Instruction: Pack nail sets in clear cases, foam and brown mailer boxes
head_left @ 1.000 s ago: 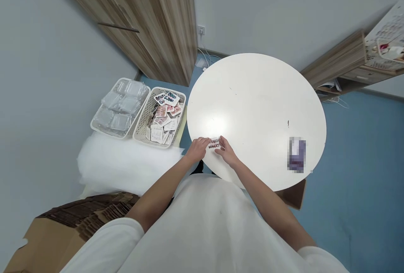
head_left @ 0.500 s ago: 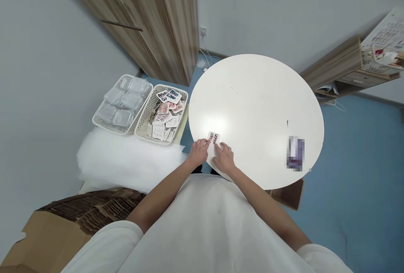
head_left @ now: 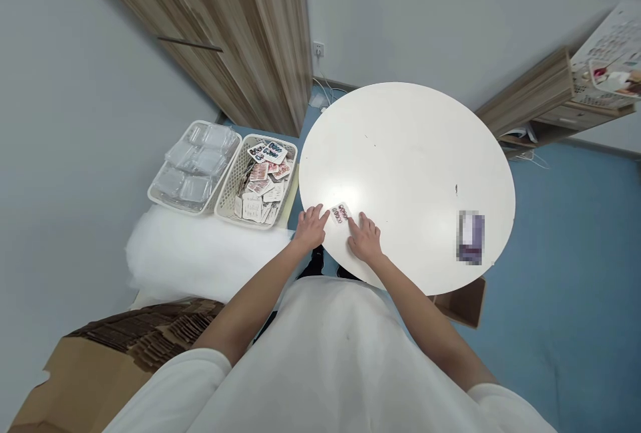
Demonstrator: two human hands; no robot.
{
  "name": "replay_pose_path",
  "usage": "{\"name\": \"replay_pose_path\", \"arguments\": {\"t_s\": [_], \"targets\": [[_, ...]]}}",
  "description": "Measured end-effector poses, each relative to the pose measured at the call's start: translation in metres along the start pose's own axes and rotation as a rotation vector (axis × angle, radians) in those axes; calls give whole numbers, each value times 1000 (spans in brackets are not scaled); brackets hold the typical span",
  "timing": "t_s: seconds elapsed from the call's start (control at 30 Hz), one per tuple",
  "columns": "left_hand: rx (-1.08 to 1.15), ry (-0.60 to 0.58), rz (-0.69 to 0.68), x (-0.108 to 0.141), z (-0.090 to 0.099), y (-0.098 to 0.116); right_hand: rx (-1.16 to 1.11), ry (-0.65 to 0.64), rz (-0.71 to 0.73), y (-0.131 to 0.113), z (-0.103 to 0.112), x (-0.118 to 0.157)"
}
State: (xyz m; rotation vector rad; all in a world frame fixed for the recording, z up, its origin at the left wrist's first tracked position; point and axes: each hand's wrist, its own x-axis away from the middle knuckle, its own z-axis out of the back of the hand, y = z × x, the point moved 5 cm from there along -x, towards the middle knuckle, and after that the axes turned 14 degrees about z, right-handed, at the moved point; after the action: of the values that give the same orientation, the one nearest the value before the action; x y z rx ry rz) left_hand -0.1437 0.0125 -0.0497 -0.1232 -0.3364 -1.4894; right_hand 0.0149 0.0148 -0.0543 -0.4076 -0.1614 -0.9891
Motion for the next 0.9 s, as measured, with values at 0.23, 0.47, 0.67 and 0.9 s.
{"name": "replay_pose_path", "arguments": {"t_s": [0.23, 0.47, 0.67, 0.9], "targets": [[24, 37, -39, 22, -1, 3, -19, 90, 27, 2, 7, -22], [53, 10, -150, 17, -1, 7, -24, 78, 182, -16, -1, -10], [67, 14, -94, 14, -4, 0, -12, 49, 210, -22, 0, -24], [109, 53, 14, 1, 0, -17, -15, 65, 281, -31, 8, -52]]}}
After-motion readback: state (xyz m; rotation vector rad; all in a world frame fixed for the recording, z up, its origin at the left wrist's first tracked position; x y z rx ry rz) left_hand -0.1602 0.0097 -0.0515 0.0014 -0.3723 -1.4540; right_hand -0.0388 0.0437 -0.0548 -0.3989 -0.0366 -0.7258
